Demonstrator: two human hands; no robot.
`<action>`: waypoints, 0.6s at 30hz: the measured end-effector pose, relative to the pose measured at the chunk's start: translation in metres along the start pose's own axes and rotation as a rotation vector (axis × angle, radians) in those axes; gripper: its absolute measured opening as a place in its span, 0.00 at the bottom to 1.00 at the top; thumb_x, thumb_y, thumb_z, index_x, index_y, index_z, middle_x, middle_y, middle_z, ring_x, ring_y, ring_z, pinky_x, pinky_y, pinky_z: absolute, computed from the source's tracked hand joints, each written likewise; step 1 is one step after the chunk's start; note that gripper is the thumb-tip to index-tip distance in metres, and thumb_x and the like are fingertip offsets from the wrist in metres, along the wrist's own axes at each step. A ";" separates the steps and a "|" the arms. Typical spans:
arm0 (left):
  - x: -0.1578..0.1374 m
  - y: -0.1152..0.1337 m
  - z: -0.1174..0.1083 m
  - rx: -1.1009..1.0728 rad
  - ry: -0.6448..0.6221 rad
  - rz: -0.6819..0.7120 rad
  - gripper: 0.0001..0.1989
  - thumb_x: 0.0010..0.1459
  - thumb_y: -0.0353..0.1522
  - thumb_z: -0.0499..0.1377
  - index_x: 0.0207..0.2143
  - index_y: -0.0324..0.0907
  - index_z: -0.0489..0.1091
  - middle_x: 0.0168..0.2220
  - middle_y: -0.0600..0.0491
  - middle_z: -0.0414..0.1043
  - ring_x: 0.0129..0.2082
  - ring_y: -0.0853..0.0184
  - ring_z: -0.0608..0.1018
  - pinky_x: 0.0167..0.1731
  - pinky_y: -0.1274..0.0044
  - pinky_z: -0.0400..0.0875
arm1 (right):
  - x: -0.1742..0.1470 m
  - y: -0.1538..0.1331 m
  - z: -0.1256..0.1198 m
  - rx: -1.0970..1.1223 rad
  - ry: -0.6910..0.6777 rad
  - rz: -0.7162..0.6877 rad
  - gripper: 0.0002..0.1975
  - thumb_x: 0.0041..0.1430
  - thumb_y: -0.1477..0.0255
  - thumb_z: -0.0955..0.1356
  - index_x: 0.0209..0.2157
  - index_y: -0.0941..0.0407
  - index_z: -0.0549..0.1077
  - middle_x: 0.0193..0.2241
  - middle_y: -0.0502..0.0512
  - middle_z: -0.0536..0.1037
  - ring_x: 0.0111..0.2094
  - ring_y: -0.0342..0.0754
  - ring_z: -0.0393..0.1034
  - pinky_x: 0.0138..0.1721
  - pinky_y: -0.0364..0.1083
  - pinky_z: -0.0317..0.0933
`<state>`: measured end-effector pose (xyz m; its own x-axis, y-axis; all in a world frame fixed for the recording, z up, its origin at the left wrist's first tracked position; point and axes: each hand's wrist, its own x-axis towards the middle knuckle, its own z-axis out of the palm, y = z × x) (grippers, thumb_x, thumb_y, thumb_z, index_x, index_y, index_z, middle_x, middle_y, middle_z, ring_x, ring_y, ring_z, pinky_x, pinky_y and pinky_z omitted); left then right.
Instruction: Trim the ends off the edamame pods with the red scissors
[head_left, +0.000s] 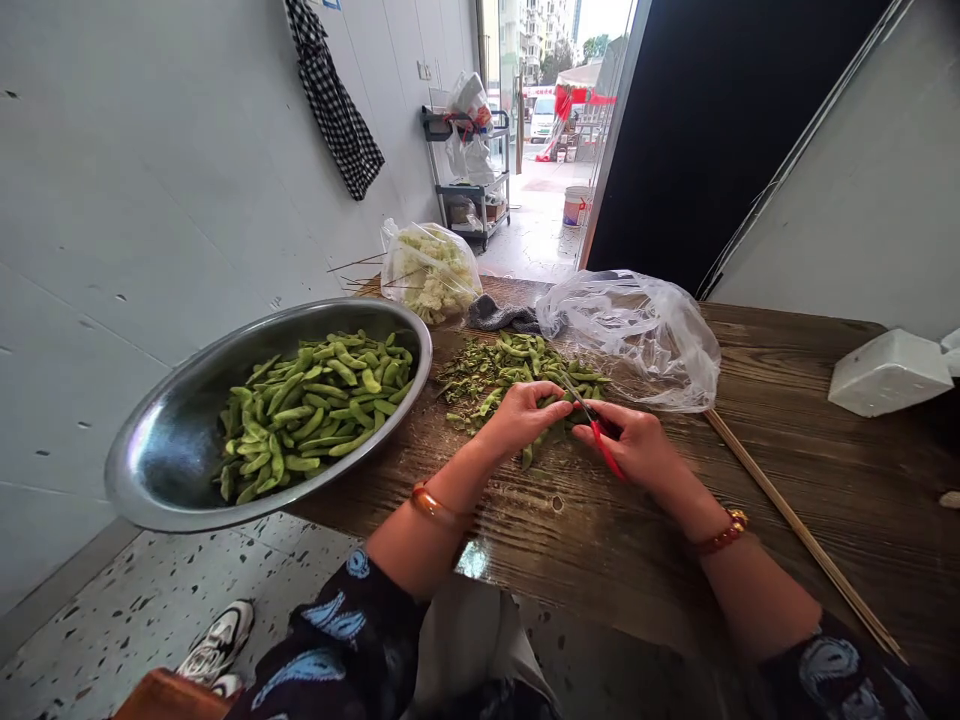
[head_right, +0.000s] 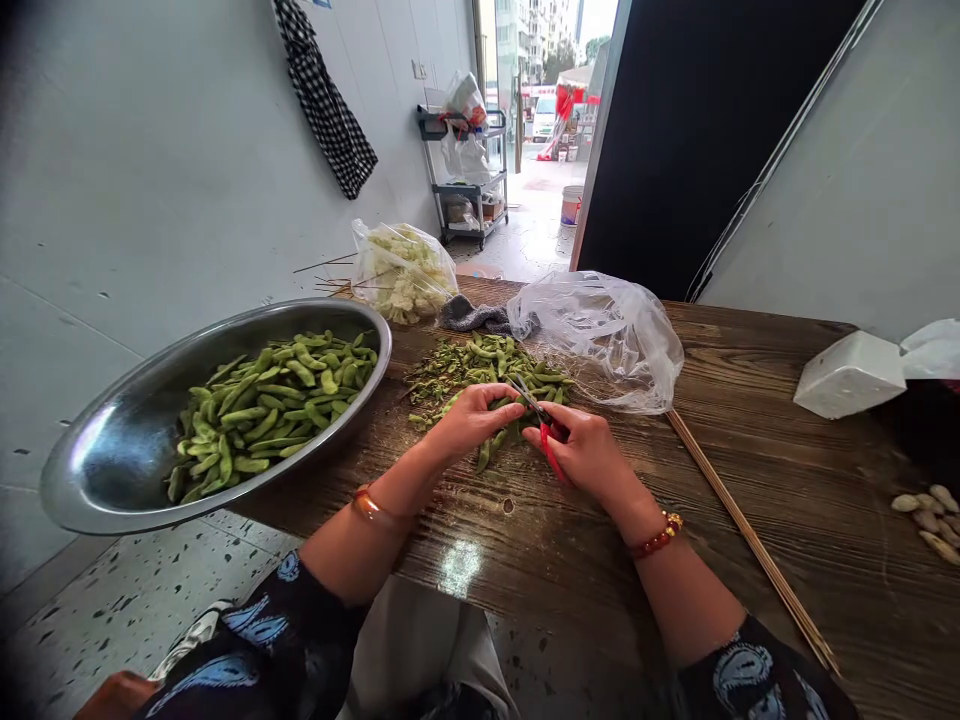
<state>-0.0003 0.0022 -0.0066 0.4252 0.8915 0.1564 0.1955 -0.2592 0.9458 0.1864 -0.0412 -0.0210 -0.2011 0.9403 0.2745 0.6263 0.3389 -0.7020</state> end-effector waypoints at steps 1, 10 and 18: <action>0.000 0.000 -0.001 0.030 0.002 0.006 0.13 0.53 0.38 0.59 0.30 0.35 0.75 0.24 0.54 0.70 0.25 0.73 0.66 0.26 0.81 0.60 | 0.000 -0.001 0.000 0.004 -0.007 0.000 0.22 0.56 0.57 0.67 0.44 0.58 0.77 0.25 0.51 0.74 0.26 0.44 0.64 0.29 0.43 0.58; 0.001 0.005 -0.002 0.165 0.026 0.035 0.08 0.50 0.34 0.60 0.27 0.38 0.75 0.23 0.53 0.71 0.28 0.68 0.70 0.29 0.80 0.64 | 0.001 0.003 0.001 0.004 -0.066 0.015 0.22 0.57 0.56 0.66 0.42 0.58 0.78 0.22 0.50 0.73 0.24 0.43 0.61 0.28 0.43 0.56; 0.001 0.006 -0.003 0.153 0.014 0.008 0.07 0.50 0.33 0.60 0.23 0.38 0.73 0.21 0.55 0.68 0.27 0.70 0.69 0.27 0.81 0.62 | 0.000 0.003 0.004 0.028 -0.069 0.042 0.21 0.56 0.56 0.66 0.42 0.57 0.78 0.23 0.49 0.72 0.24 0.43 0.61 0.28 0.43 0.56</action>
<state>-0.0012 0.0021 0.0002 0.4152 0.8940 0.1683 0.3253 -0.3187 0.8903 0.1852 -0.0402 -0.0254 -0.2271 0.9532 0.1997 0.6140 0.2993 -0.7303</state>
